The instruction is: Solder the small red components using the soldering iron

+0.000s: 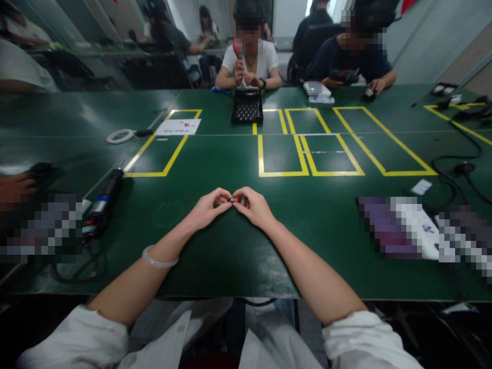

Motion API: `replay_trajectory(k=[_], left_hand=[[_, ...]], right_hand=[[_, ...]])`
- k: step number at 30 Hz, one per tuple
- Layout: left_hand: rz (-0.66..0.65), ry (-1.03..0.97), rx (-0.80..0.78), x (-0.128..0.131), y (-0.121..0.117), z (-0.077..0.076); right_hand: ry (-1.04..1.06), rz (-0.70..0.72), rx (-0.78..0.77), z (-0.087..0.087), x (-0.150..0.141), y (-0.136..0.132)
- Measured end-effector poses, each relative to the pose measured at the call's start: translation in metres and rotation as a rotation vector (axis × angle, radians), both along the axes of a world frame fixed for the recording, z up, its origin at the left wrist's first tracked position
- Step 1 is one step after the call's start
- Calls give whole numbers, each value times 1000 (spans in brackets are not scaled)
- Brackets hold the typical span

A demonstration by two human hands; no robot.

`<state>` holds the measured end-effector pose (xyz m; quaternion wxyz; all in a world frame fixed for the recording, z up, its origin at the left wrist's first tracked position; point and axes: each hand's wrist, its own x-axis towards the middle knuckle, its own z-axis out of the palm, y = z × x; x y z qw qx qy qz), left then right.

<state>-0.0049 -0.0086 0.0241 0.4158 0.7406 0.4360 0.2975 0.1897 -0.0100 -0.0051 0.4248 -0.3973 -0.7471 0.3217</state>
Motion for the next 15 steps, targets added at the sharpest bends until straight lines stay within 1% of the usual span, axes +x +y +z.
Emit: replay_trajectory(k=[4,6,12,15], left_hand=[[17,-14,-15,0,0,0],[30,-46,-52,1,0,1],[115,-303,-314,-3,4,-2],[125,-378,-397,-5,6,-6]], right_hand=[[50,0,-41,2,0,-1],[83,-7,-78,2,0,0],[266,0,-216,-6,2,5],[336,11,-277,-6,1,7]])
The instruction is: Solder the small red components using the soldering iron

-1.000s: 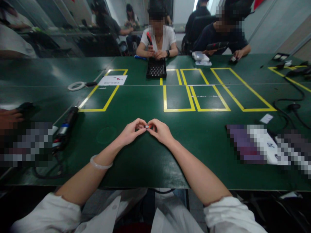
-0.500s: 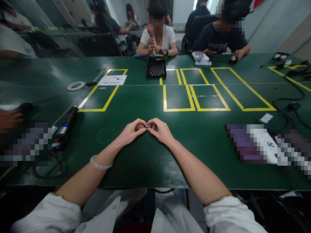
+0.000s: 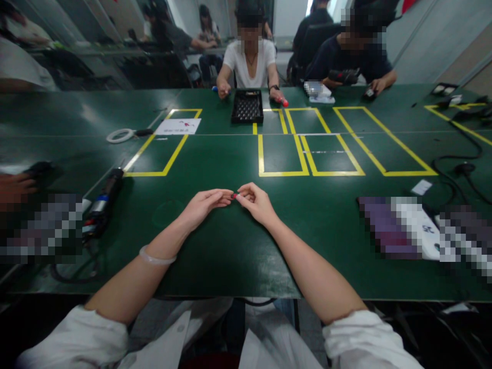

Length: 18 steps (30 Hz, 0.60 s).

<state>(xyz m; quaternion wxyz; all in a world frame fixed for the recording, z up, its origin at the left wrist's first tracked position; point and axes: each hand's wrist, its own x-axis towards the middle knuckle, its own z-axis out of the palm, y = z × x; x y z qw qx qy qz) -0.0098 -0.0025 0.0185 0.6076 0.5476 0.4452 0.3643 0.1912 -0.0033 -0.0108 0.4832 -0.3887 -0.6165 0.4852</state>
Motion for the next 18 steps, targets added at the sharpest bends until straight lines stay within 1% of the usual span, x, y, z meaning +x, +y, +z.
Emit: replay_trajectory(k=[7,12,15,18], left_hand=[[-13,-2,-8,1,-1,0],[-32,0,16,3,-3,3],[-13,17,38,5,-4,5],[41,83,116,6,-5,7]], right_hand=[[63,11,-66,7,-1,-2],[107,28,-130,7,0,-2],[143,40,-169,6,0,0],[160,48,-204,5,0,1]])
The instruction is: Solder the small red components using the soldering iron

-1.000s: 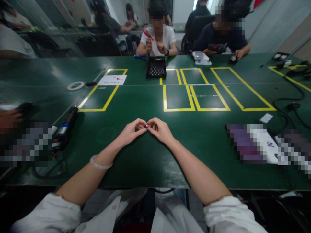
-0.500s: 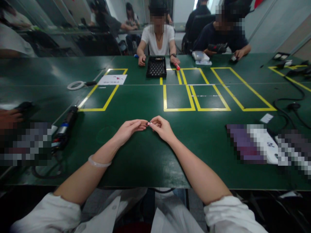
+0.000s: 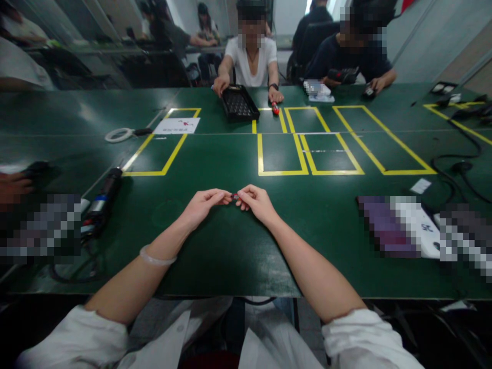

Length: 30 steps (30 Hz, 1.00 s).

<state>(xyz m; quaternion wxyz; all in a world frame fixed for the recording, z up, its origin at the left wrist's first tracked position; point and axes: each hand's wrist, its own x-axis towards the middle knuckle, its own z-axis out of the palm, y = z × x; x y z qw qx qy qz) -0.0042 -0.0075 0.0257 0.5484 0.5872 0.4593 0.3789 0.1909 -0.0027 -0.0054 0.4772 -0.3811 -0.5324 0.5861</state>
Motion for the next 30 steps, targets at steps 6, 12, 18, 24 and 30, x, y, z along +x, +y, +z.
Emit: replay_trajectory(k=[6,12,18,24,30], left_hand=[[46,112,105,-2,1,-1],[-33,99,154,3,-2,-1],[-70,203,279,5,-5,2],[-18,209,261,2,-2,1],[-1,217,236,1,0,1]], right_hand=[[0,17,-40,1,0,1],[-11,34,-54,2,0,0],[-77,88,-23,3,0,-1],[-29,31,23,0,-2,0],[-32,43,80,-1,-3,-2]])
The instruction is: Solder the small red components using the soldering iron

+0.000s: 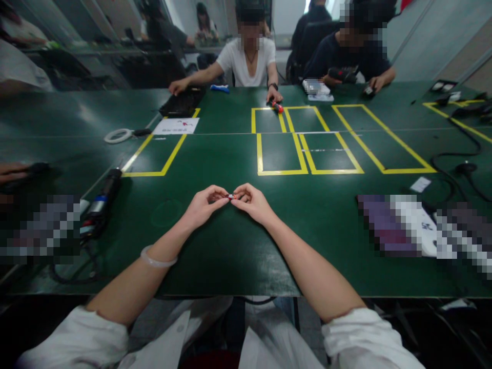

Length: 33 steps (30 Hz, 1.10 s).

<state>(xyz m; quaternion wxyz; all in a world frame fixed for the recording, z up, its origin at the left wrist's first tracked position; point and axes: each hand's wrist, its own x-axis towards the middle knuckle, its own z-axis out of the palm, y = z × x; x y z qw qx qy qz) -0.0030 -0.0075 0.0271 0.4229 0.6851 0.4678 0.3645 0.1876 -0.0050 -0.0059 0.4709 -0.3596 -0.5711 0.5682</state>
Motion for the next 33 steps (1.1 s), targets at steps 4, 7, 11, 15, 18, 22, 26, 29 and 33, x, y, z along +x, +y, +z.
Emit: replay_trajectory(k=[4,7,11,15,18,22,26,29,33], left_hand=[[-15,3,-12,0,-1,1],[-31,-8,-16,0,-1,0],[-18,-28,-15,-2,3,-5],[18,20,10,-6,5,-7],[28,81,10,-8,5,-7],[22,98,-15,-9,6,-8],[61,176,95,-14,6,0],[81,268,150,-28,0,18],[113,439,156,-66,-18,40]], right_hand=[[-32,9,37,-2,1,0],[-56,1,32,-3,1,0],[-74,-42,36,-2,2,1],[-75,-70,41,-2,3,2],[-70,-66,47,-5,4,4],[-73,-68,44,-8,4,5],[-88,-68,35,-8,3,5],[-89,-63,27,-8,3,5],[-86,-57,30,-9,4,5]])
